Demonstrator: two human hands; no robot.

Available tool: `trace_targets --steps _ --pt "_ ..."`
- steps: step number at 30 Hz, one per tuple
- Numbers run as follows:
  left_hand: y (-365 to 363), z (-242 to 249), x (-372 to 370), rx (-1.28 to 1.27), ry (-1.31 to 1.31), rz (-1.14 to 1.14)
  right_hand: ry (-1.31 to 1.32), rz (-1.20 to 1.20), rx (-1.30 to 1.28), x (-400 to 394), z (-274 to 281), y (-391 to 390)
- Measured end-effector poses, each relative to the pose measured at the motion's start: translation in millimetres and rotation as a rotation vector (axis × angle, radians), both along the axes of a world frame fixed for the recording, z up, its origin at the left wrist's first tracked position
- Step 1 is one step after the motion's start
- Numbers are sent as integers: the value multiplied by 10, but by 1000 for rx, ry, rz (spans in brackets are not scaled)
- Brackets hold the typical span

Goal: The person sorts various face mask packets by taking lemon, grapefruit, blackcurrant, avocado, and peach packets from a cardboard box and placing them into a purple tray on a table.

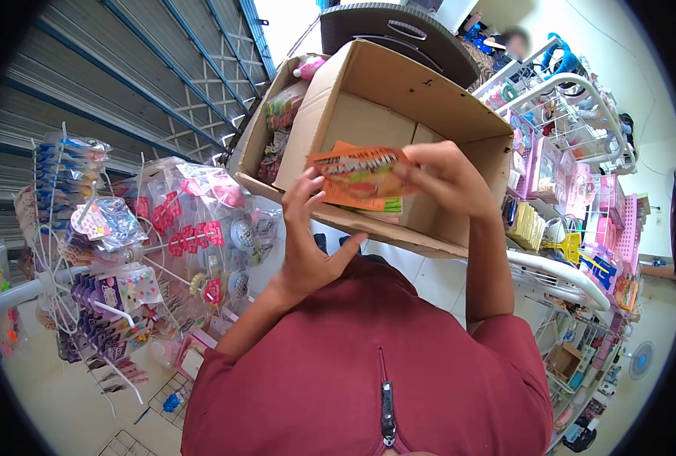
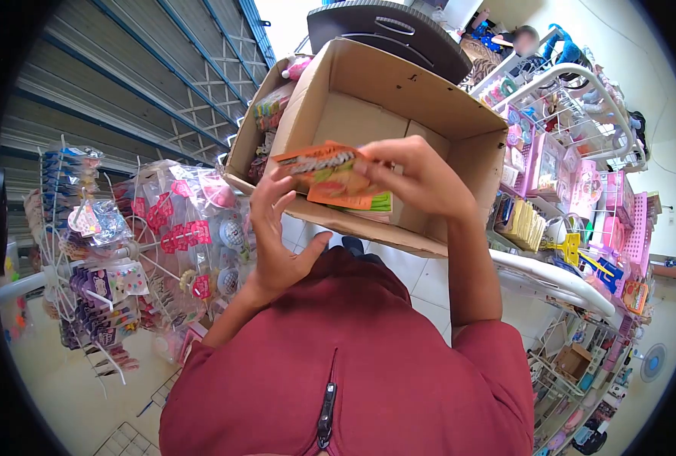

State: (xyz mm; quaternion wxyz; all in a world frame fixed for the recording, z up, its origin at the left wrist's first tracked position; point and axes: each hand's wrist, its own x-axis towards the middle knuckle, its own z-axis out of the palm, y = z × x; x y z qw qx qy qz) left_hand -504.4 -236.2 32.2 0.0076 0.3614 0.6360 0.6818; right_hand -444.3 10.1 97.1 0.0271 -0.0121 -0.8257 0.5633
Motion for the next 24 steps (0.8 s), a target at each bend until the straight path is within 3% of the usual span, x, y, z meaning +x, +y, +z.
trace_targets --steps 2,4,6,7,9,11,12,14,20,24 --pt "47 105 21 113 -99 46 126 138 -43 14 81 -112" --pt "-98 112 -42 -42 -357 -345 257 269 -85 -33 10 -105" --pt "-140 149 25 -86 -440 -276 166 419 -392 -207 -296 102" --pt "-150 198 10 -104 -279 -317 -9 360 -621 -341 -404 143" --pt "-204 157 -5 -139 -35 -366 -256 119 -162 -698 -784 217" --pt "-275 89 20 -173 -13 -380 -77 -18 597 -718 -1616 110" --pt "-309 65 36 -210 7 -398 -73 -18 600 -660 -1894 58" --pt "-361 34 57 -221 15 -384 -6 150 1090 -506 -2216 -78" --pt "-492 30 5 -245 -57 -388 -282 402 805 -442 -1658 -53" --pt "-526 33 -26 -243 -126 -413 -492 232 696 -409 -1255 59"
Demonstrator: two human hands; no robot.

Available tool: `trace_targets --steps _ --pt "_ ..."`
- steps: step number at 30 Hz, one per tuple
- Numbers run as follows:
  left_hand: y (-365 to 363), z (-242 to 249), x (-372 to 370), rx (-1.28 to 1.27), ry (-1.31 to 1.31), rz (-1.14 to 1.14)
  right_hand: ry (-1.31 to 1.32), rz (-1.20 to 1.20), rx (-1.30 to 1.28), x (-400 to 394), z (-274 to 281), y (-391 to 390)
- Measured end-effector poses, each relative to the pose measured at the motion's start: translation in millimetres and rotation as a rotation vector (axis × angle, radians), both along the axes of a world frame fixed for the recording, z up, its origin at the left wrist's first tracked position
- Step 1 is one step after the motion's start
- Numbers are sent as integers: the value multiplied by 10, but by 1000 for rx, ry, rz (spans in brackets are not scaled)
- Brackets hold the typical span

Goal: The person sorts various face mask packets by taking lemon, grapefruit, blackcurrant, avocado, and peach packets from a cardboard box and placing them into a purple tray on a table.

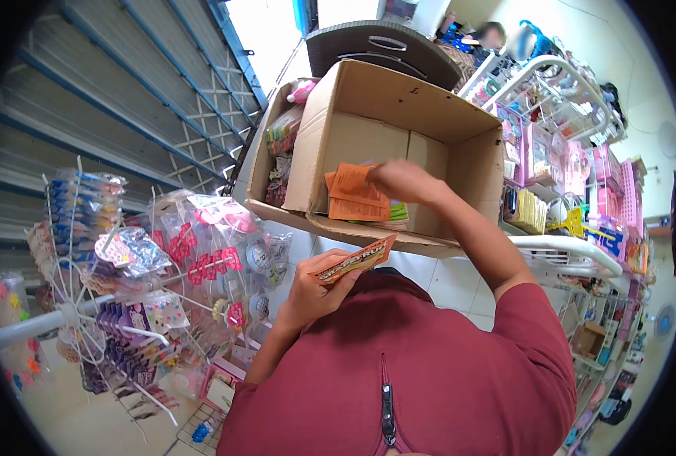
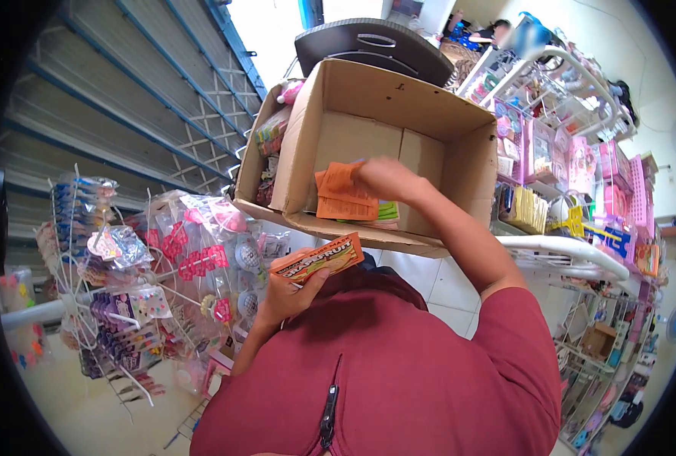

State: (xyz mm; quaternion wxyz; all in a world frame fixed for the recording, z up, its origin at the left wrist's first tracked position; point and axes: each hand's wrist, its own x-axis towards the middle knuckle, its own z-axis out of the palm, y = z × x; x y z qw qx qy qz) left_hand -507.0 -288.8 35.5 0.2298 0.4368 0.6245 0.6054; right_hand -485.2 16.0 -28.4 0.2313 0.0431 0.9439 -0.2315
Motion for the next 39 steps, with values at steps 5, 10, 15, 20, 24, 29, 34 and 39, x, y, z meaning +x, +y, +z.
trace_targets --steps 5,10,15,20,24,29,34,39 --pt "-27 -47 -41 -21 -112 -187 706 -755 -616 377 549 100" --pt "224 6 143 5 -510 -381 810 -1076 -1105 1170 1174 -334" --pt "651 -123 768 -52 -513 -621 1022 -822 -424 2438 1625 -832" --pt "1448 -158 1987 -154 -521 -935 1160 -1109 -492 4149 1430 -775" --pt "1907 -129 3267 -256 -641 -1076 1261 -1427 -801 5639 1192 -902" --pt "2250 -96 4337 -312 -432 -1267 1185 -1589 -731 6813 1060 -1193" --pt "2714 -61 4918 -136 -78 -1435 1041 -1612 -566 7476 1285 -995" --pt "3303 -110 5275 75 204 -1512 500 -1288 -441 7722 1234 -255"
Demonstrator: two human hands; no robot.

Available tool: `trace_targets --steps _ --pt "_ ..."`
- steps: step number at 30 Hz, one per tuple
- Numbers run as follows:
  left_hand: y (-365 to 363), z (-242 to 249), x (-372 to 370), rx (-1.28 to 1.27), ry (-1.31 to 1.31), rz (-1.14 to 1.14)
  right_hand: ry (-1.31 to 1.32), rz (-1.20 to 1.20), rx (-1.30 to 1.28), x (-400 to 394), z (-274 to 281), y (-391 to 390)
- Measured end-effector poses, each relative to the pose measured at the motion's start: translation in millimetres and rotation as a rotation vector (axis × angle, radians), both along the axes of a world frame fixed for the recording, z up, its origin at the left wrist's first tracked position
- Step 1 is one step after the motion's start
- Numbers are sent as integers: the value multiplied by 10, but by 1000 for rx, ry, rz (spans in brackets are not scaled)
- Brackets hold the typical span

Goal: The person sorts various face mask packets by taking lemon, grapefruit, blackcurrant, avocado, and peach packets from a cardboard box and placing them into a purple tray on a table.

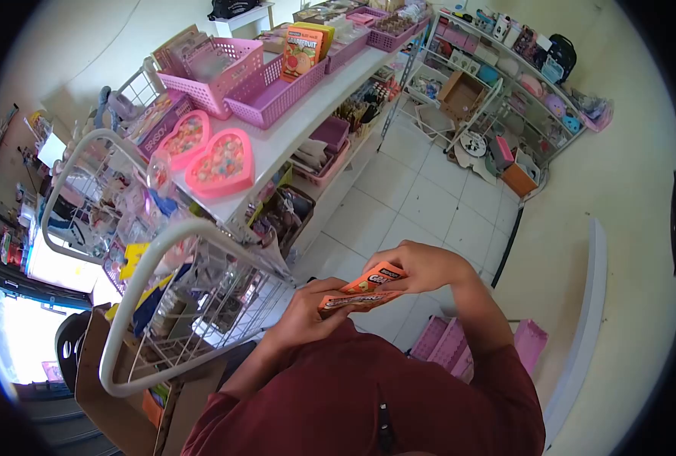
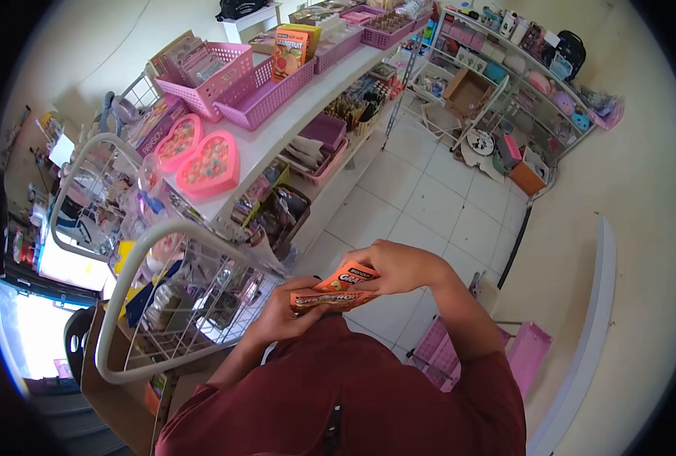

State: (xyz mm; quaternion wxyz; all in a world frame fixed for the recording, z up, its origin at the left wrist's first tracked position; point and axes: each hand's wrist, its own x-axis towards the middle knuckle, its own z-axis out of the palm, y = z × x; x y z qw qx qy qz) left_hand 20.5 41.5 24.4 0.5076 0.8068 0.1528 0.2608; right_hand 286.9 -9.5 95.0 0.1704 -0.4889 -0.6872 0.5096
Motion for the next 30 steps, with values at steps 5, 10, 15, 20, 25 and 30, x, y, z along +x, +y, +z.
trace_targets --steps 5,10,15,20,25,30 --pt "511 -175 251 -91 -178 134 -217 38 109 386 132 892" --pt "1013 1 325 62 -273 246 -281 -354 391 797 1107 1745" --pt "1341 118 415 85 -233 298 -149 -325 1036 957 1414 3056" --pt "1504 158 541 107 -276 374 -359 -206 983 704 1360 4158" --pt "1557 194 645 13 -255 507 -635 181 875 619 1229 4643" --pt "1721 161 869 7 -299 568 -658 216 742 700 1374 4829"
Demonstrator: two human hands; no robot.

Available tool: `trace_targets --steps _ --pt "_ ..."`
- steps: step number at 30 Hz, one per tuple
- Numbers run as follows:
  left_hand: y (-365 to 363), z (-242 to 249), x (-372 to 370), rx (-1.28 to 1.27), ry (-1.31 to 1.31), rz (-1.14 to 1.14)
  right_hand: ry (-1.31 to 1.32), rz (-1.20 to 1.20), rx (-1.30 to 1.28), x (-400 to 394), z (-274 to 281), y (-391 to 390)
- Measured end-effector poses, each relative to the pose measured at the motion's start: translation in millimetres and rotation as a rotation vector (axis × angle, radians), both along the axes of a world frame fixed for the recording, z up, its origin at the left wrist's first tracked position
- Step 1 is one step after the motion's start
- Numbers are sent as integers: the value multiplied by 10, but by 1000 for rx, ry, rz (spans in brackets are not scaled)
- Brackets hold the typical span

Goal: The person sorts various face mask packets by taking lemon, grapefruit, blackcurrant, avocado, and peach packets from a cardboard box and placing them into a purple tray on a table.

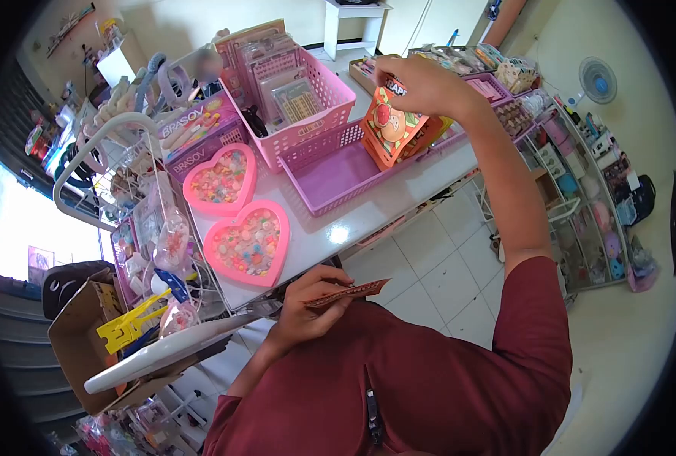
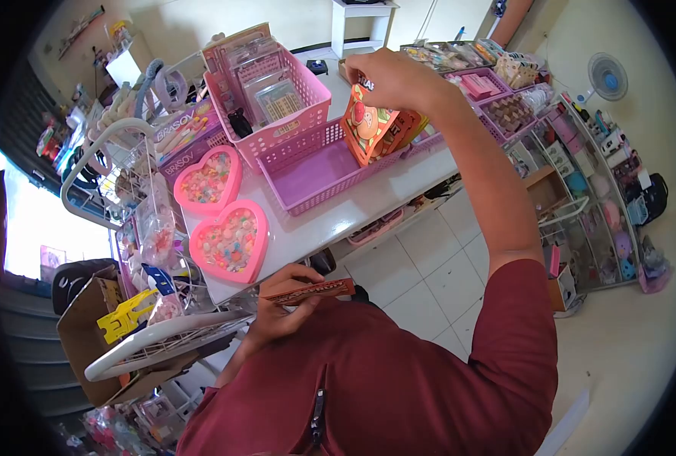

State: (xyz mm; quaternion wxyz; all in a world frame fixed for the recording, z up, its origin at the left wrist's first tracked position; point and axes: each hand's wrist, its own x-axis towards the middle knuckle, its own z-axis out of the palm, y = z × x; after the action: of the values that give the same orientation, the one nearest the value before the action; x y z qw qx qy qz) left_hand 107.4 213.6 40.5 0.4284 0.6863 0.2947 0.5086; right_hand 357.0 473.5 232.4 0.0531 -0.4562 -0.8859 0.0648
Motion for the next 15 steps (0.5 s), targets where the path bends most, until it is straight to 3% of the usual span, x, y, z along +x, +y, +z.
trace_targets --steps 3,7,13,15 --pt "69 30 138 -18 12 -8 77 134 202 79 -193 52" --pt "131 14 265 -28 -5 2 100 87 175 131 -203 33" --pt "197 -26 391 -9 -1 15 -68 37 149 74 -515 83" --pt "201 -20 410 -38 -10 -1 -127 -5 274 36 -498 -64"
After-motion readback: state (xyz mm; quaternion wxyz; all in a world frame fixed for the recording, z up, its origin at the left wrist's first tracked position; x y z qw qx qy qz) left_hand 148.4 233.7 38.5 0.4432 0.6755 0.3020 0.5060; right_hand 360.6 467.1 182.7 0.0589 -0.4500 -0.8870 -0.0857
